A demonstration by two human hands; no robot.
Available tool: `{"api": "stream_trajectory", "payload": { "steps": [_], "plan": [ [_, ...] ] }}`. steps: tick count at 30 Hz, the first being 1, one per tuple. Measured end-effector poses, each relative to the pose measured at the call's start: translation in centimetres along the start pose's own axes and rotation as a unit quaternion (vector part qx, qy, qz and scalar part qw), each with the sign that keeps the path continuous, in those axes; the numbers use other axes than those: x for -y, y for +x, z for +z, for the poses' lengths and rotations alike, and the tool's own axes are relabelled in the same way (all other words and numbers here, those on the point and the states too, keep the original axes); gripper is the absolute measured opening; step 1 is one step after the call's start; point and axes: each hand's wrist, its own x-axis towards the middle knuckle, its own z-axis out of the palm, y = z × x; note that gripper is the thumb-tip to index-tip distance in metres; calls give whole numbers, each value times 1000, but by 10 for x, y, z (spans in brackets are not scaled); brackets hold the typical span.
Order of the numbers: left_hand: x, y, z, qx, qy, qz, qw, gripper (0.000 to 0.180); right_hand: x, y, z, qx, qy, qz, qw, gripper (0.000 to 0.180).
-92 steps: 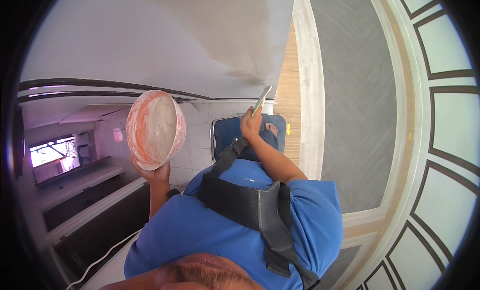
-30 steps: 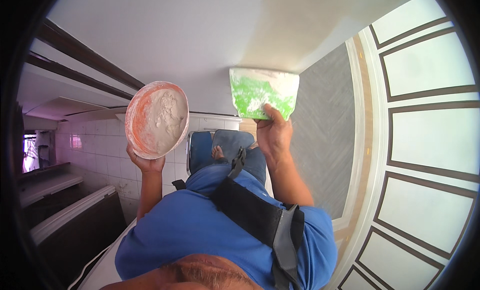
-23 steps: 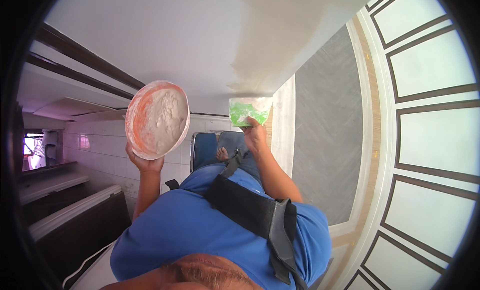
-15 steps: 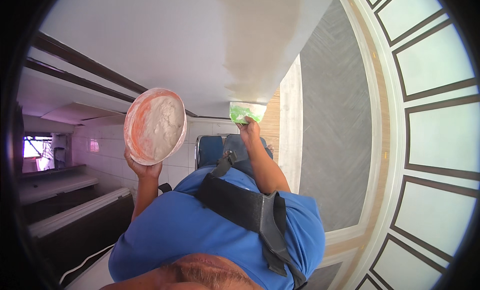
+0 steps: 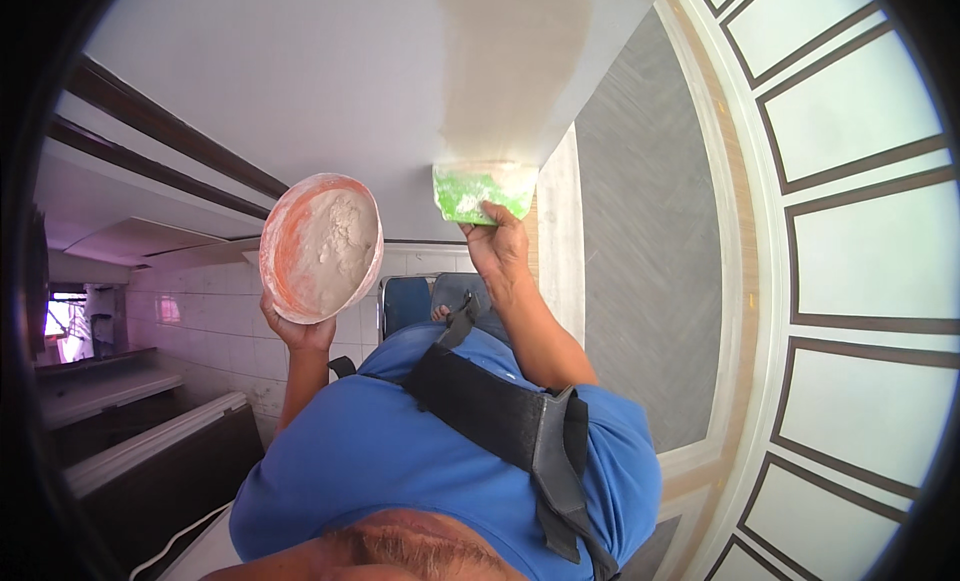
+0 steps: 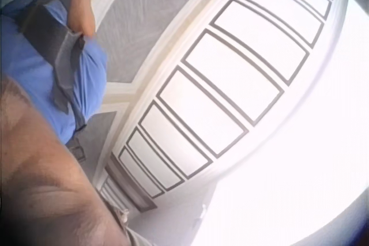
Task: The person applies a white paste to a ceiling using a green trowel and a container. They repeatedly scoop the paste and spread it across the ceiling surface while standing on a ladder.
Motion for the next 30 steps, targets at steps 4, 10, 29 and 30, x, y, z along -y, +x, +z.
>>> {"api": "stream_trajectory", "payload": {
  "steps": [4,10,29,30],
  "plan": [
    [-1,2,0,32,11,1,999,71,25,-48,83,25,-20,-45,998,46],
    [-3,3,-2,41,1,1,999,70,45,-70,87,78,-88,-171,978,46],
    [-2,0,11,15,44,11,999,66,-47,63,-171,-136,-81,54,986,40],
    [-2,-1,10,13,49,11,999,66,-52,67,-177,-141,-77,55,985,40]
  ]
}}
